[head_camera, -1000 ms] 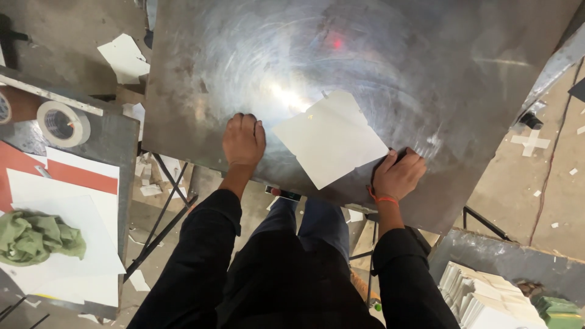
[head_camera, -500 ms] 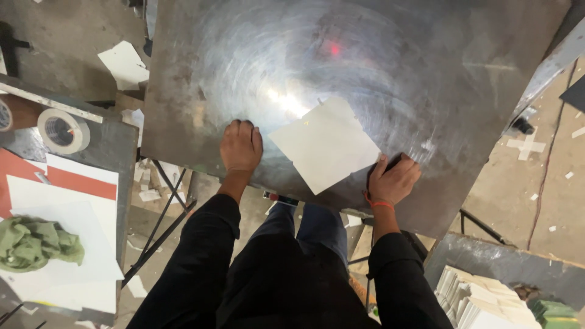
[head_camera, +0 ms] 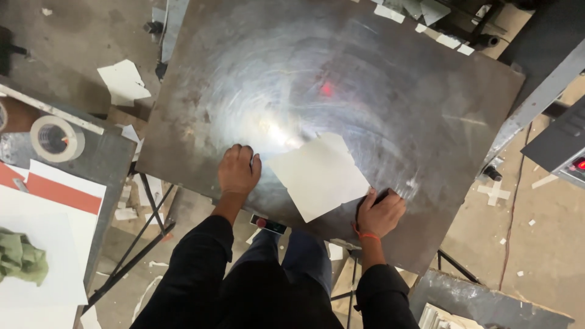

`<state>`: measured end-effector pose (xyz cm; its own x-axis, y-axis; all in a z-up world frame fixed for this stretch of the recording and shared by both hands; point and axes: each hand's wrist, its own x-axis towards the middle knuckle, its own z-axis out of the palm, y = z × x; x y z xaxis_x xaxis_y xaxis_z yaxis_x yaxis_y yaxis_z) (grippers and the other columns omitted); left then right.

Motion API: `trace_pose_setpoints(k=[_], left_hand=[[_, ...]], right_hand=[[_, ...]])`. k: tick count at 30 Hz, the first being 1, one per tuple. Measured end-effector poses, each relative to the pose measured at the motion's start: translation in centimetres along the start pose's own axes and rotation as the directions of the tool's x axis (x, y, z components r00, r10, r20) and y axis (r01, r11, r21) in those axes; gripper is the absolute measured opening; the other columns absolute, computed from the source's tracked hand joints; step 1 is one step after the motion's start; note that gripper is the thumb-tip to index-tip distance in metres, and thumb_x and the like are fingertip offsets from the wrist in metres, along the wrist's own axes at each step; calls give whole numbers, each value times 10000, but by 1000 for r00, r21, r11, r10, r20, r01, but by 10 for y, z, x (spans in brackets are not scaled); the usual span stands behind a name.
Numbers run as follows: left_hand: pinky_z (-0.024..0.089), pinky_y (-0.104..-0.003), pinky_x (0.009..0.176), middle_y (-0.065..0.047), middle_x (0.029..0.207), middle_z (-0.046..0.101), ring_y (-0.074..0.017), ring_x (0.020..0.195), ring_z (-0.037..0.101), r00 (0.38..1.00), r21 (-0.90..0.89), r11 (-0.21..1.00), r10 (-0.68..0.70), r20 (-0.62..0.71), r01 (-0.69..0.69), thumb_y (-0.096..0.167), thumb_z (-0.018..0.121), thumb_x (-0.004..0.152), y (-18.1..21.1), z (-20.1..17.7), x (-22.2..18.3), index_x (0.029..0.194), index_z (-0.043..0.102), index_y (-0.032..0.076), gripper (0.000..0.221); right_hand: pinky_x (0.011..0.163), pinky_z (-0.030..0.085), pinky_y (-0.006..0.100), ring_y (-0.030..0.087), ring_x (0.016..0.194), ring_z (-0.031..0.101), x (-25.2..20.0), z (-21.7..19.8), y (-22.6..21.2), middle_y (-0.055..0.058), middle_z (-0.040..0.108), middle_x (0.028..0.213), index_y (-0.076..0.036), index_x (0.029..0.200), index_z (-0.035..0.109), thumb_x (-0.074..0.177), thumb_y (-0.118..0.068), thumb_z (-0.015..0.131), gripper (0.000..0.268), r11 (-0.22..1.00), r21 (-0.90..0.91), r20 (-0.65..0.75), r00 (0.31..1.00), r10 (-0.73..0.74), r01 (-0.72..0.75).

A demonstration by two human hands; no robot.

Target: Handling and inspecting paper templates and materials in a workshop environment.

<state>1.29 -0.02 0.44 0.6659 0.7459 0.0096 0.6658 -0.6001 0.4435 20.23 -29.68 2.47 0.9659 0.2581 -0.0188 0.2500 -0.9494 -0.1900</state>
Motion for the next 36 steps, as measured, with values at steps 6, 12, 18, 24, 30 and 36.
trace_pose_setpoints(k=[6,12,18,24,30,36], left_hand=[[524,-486,764,-136,933,609,-354,921,614,999,-8,999,-33,25,33,261,673,906,-2,2,-1,880,626,92,177],[531,-478,756,-131,930,610,-349,922,618,999,-19,999,-32,25,33,251,663,913,-2,0,1,885,627,93,164],[535,-462,733,-117,920,599,-324,912,619,999,0,1000,-28,23,28,248,660,918,-6,4,-1,872,613,97,165],[534,-456,711,-114,901,591,-311,883,616,998,-20,999,-35,47,36,260,658,931,-6,-2,0,855,605,96,188],[533,-449,686,-110,889,599,-299,853,621,996,-56,997,-55,76,60,258,655,929,-6,-6,1,848,609,90,192],[532,-443,662,-101,876,604,-293,837,621,999,-80,996,-40,35,42,264,666,921,-6,-9,1,850,613,87,198]], right_hand=[[955,430,508,408,1121,509,-1,3,1,194,558,1152,8,1236,573,977,-341,677,447,1000,-5,-13,1000,-2,2],[952,435,505,407,1123,513,-2,4,1,190,561,1150,1,1238,576,980,-350,662,445,1000,1,-23,1000,-3,3],[951,435,507,413,1123,512,-2,1,-3,202,552,1159,11,1250,565,1004,-370,639,460,1000,-5,-13,1000,-4,4],[954,443,509,398,1125,520,-4,6,0,187,543,1150,6,1236,560,1020,-369,628,438,999,-13,-23,999,-31,31],[935,450,513,402,1118,526,-6,11,3,189,542,1140,12,1201,551,1033,-384,633,438,997,-59,-62,996,-61,57],[932,448,519,414,1126,521,-5,10,1,200,550,1145,27,1202,551,1012,-371,641,449,995,-87,-69,996,-63,57]])
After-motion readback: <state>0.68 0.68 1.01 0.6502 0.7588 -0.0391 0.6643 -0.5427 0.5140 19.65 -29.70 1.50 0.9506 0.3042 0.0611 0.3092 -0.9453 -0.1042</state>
